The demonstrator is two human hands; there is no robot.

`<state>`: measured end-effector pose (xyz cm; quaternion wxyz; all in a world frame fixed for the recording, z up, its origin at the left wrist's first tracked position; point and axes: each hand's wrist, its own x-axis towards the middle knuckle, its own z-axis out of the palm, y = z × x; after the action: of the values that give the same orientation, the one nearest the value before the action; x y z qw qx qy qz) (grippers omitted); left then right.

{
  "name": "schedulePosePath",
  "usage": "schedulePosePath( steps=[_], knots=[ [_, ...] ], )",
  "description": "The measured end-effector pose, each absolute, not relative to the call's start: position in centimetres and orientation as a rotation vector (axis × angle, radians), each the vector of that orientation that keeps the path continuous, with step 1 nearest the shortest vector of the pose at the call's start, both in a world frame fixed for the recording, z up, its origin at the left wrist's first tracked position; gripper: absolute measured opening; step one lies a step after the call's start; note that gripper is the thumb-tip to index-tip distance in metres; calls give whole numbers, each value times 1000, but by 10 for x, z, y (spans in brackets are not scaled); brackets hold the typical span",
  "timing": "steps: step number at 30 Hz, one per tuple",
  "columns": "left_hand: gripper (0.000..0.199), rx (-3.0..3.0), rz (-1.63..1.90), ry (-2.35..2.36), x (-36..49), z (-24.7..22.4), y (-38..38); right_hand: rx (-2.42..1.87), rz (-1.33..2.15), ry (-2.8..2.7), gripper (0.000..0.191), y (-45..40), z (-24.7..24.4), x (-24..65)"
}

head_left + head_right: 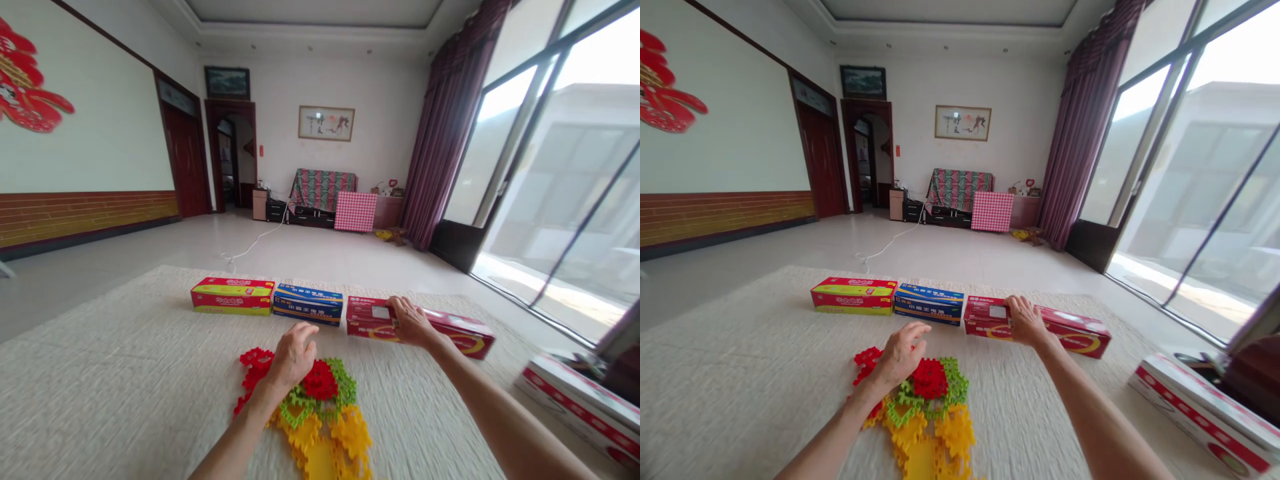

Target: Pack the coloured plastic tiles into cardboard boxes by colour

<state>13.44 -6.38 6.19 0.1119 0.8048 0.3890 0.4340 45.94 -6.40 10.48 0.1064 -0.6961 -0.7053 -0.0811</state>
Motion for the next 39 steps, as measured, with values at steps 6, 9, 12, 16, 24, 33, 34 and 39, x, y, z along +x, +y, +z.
schedulePosePath(
  steps=[6, 9, 12, 16, 24, 33, 34, 39],
  knots=[
    [33, 2521, 1183, 1318, 120, 64, -4, -2143, -214, -2117, 56, -32, 92, 468],
    [31, 2552, 1165, 1364, 111, 67, 24, -2199, -191, -2128, 66, -26, 92, 464],
    [31, 2587, 1138, 1371, 107, 68, 44, -2149, -187, -2194, 76, -20, 97, 441],
    [26, 2641, 1088, 1387, 110, 62, 59, -1975, -178, -2343, 80, 2, 99, 388],
    [19, 2693, 1037, 1524, 119, 54, 66, -1934, -126, -2363, 73, 47, 90, 332],
    [16, 2766, 1267, 1446, 93, 98, 12, -1769, -222, -2293, 65, -15, 142, 324],
    [15, 2776, 1311, 1420, 86, 102, 0, -1735, -202, -2298, 65, -30, 147, 320],
    [13, 2701, 1381, 1330, 48, 111, -73, -1477, 15, -2269, 63, -118, 158, 299]
  ],
)
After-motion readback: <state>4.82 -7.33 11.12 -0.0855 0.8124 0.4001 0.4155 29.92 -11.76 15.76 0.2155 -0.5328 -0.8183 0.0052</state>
